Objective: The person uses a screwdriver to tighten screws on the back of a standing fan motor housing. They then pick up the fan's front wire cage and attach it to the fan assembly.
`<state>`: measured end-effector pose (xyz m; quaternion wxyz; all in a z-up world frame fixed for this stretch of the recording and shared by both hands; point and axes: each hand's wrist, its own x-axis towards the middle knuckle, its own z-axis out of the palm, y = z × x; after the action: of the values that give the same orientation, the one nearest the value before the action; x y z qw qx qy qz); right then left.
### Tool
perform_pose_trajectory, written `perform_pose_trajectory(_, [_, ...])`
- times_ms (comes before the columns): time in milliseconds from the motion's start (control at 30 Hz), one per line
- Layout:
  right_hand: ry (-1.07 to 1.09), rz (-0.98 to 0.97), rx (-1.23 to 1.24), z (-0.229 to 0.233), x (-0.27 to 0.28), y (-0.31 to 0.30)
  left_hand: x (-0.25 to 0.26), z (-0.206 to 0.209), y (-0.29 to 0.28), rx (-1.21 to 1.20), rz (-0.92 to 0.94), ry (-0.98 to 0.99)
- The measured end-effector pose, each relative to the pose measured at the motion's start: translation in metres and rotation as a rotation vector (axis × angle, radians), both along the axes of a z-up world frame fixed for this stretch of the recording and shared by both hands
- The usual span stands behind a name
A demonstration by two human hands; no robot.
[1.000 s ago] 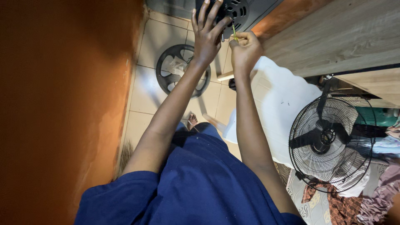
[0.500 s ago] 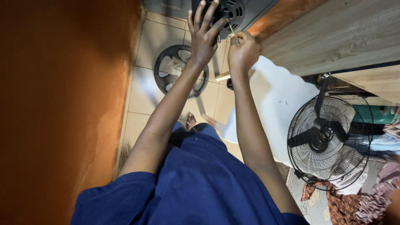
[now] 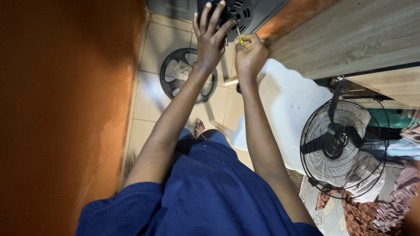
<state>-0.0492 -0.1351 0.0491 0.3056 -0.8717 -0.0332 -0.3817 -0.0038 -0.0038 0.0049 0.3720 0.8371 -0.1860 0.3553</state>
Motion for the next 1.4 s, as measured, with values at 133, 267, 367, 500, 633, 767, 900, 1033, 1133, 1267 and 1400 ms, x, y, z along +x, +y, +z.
perform_pose_trajectory(133, [0.638,0.032,1.074,0.004,0.011,-0.008,0.001,-0.001,0.004,-0.009,-0.023,0.000])
perform_pose_trajectory(267, [0.793,0.261,1.652,0.014,0.018,-0.016,0.003,0.000,0.006,0.001,0.013,-0.036])
perform_pose_trajectory(367, [0.717,0.187,1.302,0.014,0.009,-0.006,0.001,0.001,0.007,0.020,0.027,-0.017])
perform_pose_trajectory(500, [0.347,0.094,0.435,0.010,0.001,0.004,0.000,0.002,0.002,0.010,0.017,-0.012])
perform_pose_trajectory(633, [0.560,-0.036,0.737,0.001,0.006,0.000,-0.001,0.000,0.002,0.012,-0.017,0.013])
perform_pose_trajectory(767, [0.745,0.422,1.719,0.003,0.018,-0.025,0.001,-0.002,0.003,0.009,0.040,-0.022])
perform_pose_trajectory(900, [0.760,0.240,1.231,0.009,0.010,-0.021,0.000,-0.003,0.006,0.013,0.037,-0.013])
perform_pose_trajectory(1033, [0.497,0.073,0.320,0.015,-0.002,-0.008,-0.005,-0.003,0.003,0.041,0.030,-0.029])
perform_pose_trajectory(1133, [0.178,0.123,0.147,0.004,-0.003,-0.005,-0.006,-0.004,0.002,0.042,0.000,0.030])
perform_pose_trajectory(1267, [0.701,0.242,1.231,-0.024,0.011,-0.021,-0.002,-0.006,0.004,0.033,0.012,-0.011])
perform_pose_trajectory(1400, [0.781,0.627,1.960,-0.049,0.018,-0.035,-0.002,-0.010,0.004,0.041,0.007,-0.004])
